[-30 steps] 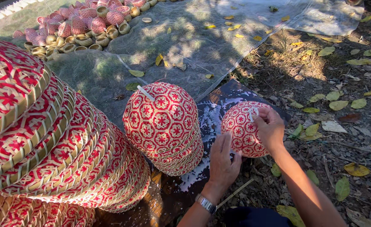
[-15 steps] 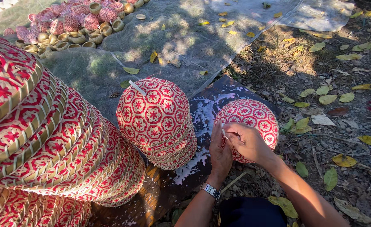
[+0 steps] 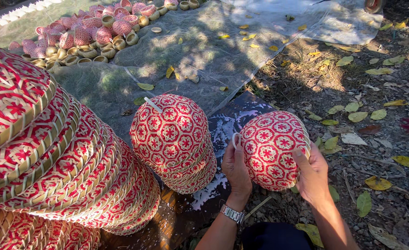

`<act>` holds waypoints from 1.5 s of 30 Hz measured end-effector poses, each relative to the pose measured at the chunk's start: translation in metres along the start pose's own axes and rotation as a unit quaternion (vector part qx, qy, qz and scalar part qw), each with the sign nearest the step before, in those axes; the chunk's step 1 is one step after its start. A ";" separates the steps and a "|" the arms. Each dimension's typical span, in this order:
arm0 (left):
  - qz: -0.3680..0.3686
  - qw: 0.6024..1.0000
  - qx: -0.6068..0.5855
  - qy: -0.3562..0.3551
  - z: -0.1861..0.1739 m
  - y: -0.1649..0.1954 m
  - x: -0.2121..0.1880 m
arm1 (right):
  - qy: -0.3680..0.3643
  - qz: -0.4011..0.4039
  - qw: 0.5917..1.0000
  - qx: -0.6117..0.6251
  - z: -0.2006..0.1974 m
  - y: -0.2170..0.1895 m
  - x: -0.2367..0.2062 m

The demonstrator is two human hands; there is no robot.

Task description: The person repeatedly picks up small woven baskets with red and beige patterns and stacks them into neat columns on a wooden table outdoors. The person handles the baskets one at a time, aligning them carefully to build tall stacks.

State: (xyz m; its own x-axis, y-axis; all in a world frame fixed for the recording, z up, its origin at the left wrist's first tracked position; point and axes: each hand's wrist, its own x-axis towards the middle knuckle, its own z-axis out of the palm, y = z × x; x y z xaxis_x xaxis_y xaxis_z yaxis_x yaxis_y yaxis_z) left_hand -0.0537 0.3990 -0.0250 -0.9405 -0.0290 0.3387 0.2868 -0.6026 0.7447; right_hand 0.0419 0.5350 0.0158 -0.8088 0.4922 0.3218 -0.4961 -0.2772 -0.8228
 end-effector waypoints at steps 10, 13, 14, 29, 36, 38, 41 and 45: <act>-0.100 0.990 -0.097 0.032 -0.018 -0.027 0.008 | -0.084 -0.100 0.991 -0.002 0.001 0.003 -0.021; -0.142 0.968 -0.199 0.057 -0.024 -0.044 0.017 | -0.139 -0.139 0.966 -0.166 0.027 -0.005 -0.037; -0.172 0.959 -0.218 0.053 -0.028 -0.046 0.020 | -0.166 -0.181 0.949 -0.200 0.036 -0.007 -0.042; -0.308 0.851 -0.283 -0.318 -0.094 -0.047 0.016 | -0.369 -0.151 0.760 -0.514 0.068 -0.042 -0.029; -0.300 0.866 -0.290 -0.276 -0.089 -0.027 0.015 | -0.340 -0.230 0.704 -0.580 0.074 -0.019 -0.027; -0.287 0.895 -0.230 -0.253 -0.079 -0.005 0.007 | -0.350 -0.188 0.709 -0.583 0.073 -0.017 -0.020; -0.198 0.954 -0.130 -0.185 -0.038 0.027 0.024 | -0.331 -0.145 0.779 -0.513 0.067 -0.030 -0.006; -0.039 0.999 0.020 -0.026 0.029 0.068 0.054 | -0.360 -0.032 0.930 -0.070 0.046 -0.063 -0.006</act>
State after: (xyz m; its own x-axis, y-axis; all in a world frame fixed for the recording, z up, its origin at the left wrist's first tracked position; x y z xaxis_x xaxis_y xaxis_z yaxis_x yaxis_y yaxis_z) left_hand -0.0797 0.3794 0.0608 -0.9497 0.0592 0.3075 0.2212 -0.5683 0.7925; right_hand 0.0640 0.5117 0.0874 -0.8059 -0.1893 0.5609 -0.5451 -0.1323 -0.8279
